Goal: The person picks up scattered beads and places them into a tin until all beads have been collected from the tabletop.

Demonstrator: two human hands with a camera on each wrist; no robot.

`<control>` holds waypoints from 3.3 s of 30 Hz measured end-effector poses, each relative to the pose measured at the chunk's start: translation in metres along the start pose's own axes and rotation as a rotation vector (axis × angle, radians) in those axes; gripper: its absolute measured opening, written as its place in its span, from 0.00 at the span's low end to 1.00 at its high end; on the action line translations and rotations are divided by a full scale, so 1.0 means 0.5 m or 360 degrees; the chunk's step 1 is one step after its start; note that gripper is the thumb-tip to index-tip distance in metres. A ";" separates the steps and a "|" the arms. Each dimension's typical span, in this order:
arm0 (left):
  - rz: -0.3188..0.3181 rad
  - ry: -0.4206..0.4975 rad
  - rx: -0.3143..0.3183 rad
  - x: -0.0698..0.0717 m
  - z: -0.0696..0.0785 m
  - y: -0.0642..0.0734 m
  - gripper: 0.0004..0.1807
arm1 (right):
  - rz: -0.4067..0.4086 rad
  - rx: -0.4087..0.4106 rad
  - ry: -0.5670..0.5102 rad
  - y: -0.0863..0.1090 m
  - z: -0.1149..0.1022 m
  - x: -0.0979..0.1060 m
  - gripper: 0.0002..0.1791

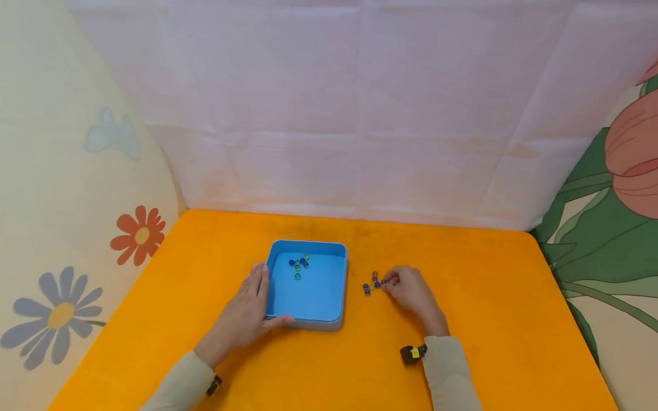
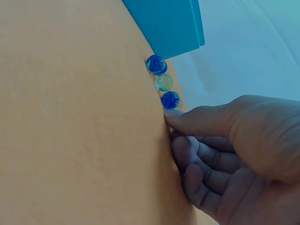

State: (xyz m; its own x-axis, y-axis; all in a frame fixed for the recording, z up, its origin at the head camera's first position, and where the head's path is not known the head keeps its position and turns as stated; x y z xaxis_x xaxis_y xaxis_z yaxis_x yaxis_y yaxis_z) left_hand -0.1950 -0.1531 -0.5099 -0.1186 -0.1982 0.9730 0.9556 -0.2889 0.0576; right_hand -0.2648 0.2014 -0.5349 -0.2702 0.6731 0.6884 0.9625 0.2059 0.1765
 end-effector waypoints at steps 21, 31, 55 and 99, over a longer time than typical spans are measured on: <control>0.0021 0.0000 -0.0017 -0.001 -0.001 0.001 0.73 | 0.0056 0.0032 -0.0029 0.007 -0.028 0.019 0.09; 0.0016 0.0013 -0.0002 0.002 0.002 0.001 0.73 | 0.0034 0.0062 -0.0068 0.002 -0.068 0.022 0.09; 0.0006 0.0021 -0.0004 0.000 0.001 -0.001 0.72 | 0.0015 0.0120 -0.0155 -0.022 -0.161 0.019 0.12; 0.0069 -0.0007 -0.0046 -0.001 0.002 0.002 0.73 | -0.0105 0.0227 -0.0206 -0.113 -0.274 -0.059 0.10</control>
State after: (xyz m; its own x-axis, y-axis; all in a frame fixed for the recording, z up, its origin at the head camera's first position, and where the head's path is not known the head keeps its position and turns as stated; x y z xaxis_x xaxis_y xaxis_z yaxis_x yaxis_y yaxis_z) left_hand -0.1938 -0.1525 -0.5101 -0.0761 -0.2070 0.9754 0.9517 -0.3070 0.0091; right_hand -0.3078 0.0726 -0.4687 -0.3422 0.7385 0.5810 0.9321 0.3449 0.1106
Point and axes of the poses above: each hand's wrist, its own y-axis away from the middle knuckle, its own x-axis out of the back of the hand, z = x × y, the point moved 5 cm from there along -y, towards the middle knuckle, and after that the axes turned 1 degree about -x, right-handed, at the moved point
